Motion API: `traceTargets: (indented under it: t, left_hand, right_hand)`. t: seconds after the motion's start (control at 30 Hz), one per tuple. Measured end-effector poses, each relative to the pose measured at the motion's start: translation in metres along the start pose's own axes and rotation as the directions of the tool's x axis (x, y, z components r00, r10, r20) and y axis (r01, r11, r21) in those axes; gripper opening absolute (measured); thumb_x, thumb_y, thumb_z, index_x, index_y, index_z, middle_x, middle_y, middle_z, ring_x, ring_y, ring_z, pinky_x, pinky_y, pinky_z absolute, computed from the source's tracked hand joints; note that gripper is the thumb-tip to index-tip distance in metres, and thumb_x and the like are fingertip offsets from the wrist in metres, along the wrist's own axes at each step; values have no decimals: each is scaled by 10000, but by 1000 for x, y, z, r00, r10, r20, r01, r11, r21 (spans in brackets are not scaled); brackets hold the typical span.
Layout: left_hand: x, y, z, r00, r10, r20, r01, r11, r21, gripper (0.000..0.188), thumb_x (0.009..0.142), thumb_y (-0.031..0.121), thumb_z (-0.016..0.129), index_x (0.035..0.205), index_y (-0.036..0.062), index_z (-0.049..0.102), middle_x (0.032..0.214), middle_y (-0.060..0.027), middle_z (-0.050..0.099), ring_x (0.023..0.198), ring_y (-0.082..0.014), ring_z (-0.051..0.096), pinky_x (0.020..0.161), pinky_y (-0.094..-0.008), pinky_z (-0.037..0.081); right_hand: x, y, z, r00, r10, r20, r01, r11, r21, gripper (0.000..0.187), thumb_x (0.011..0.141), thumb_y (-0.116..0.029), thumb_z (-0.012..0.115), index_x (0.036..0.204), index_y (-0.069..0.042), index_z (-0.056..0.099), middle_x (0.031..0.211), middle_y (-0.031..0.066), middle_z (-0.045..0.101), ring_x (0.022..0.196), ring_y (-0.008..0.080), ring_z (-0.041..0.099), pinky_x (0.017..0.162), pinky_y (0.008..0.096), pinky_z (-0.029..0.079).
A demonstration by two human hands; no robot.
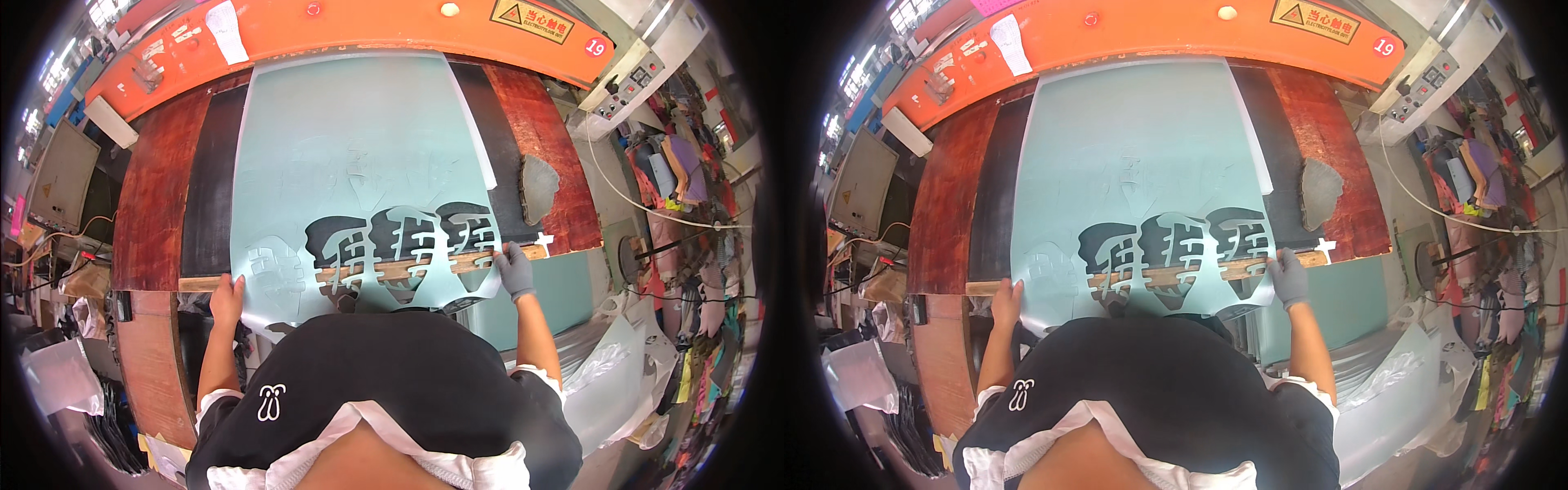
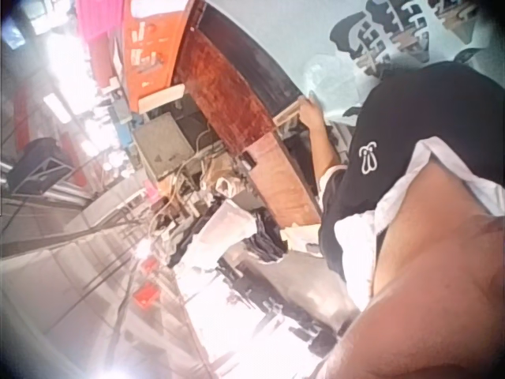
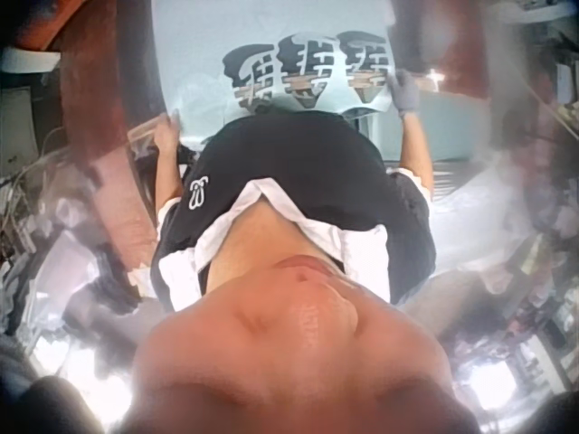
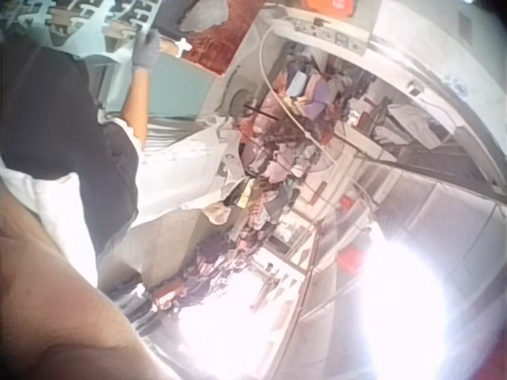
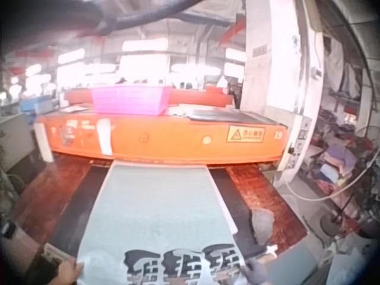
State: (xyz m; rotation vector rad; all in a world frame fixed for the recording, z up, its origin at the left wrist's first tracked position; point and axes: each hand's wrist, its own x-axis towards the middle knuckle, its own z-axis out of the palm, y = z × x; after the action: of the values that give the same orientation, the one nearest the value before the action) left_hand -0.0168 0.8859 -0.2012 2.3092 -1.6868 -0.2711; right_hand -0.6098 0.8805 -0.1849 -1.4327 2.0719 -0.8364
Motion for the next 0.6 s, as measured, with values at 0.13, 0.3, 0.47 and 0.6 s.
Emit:
traceTargets:
  t: [0.13,0.3,0.47,0.6]
  left_hand:
    - [27,7,3,974,18,-226,-87,950,-299,394,853,335,598,1090,37,498,736,-101,606,692,-282,601,632,-402,463]
    - [118,17,9,959,-142,244,281,398,-873,372,859,308,630,1096,43,521,946,-44,607,875,-169,571,767,-320,461]
    - [135,6,6,916,137,378,382,0,-924,247,904,237,564,1061,50,528,997,-52,593,964,-174,555,847,-322,448]
    - [120,2,1,916,209,344,375,-132,-918,355,925,269,508,1180,24,479,1099,-82,579,1036,-209,541,910,-345,428]
  right_hand:
    - [21,-33,-7,919,-353,-175,282,900,-334,325,801,-239,632,1034,-43,520,928,146,565,854,333,559,715,418,450]
    - [61,-114,34,796,-587,-143,538,796,-277,345,799,-279,625,1049,-51,556,1012,150,569,946,335,544,812,416,444]
    - [44,-201,138,604,-792,84,796,606,-12,346,731,-209,672,1029,-58,582,1000,135,589,955,317,555,836,394,453]
    - [14,-230,190,319,-888,330,924,369,101,309,709,-233,661,944,-53,574,987,107,583,956,297,542,862,396,426]
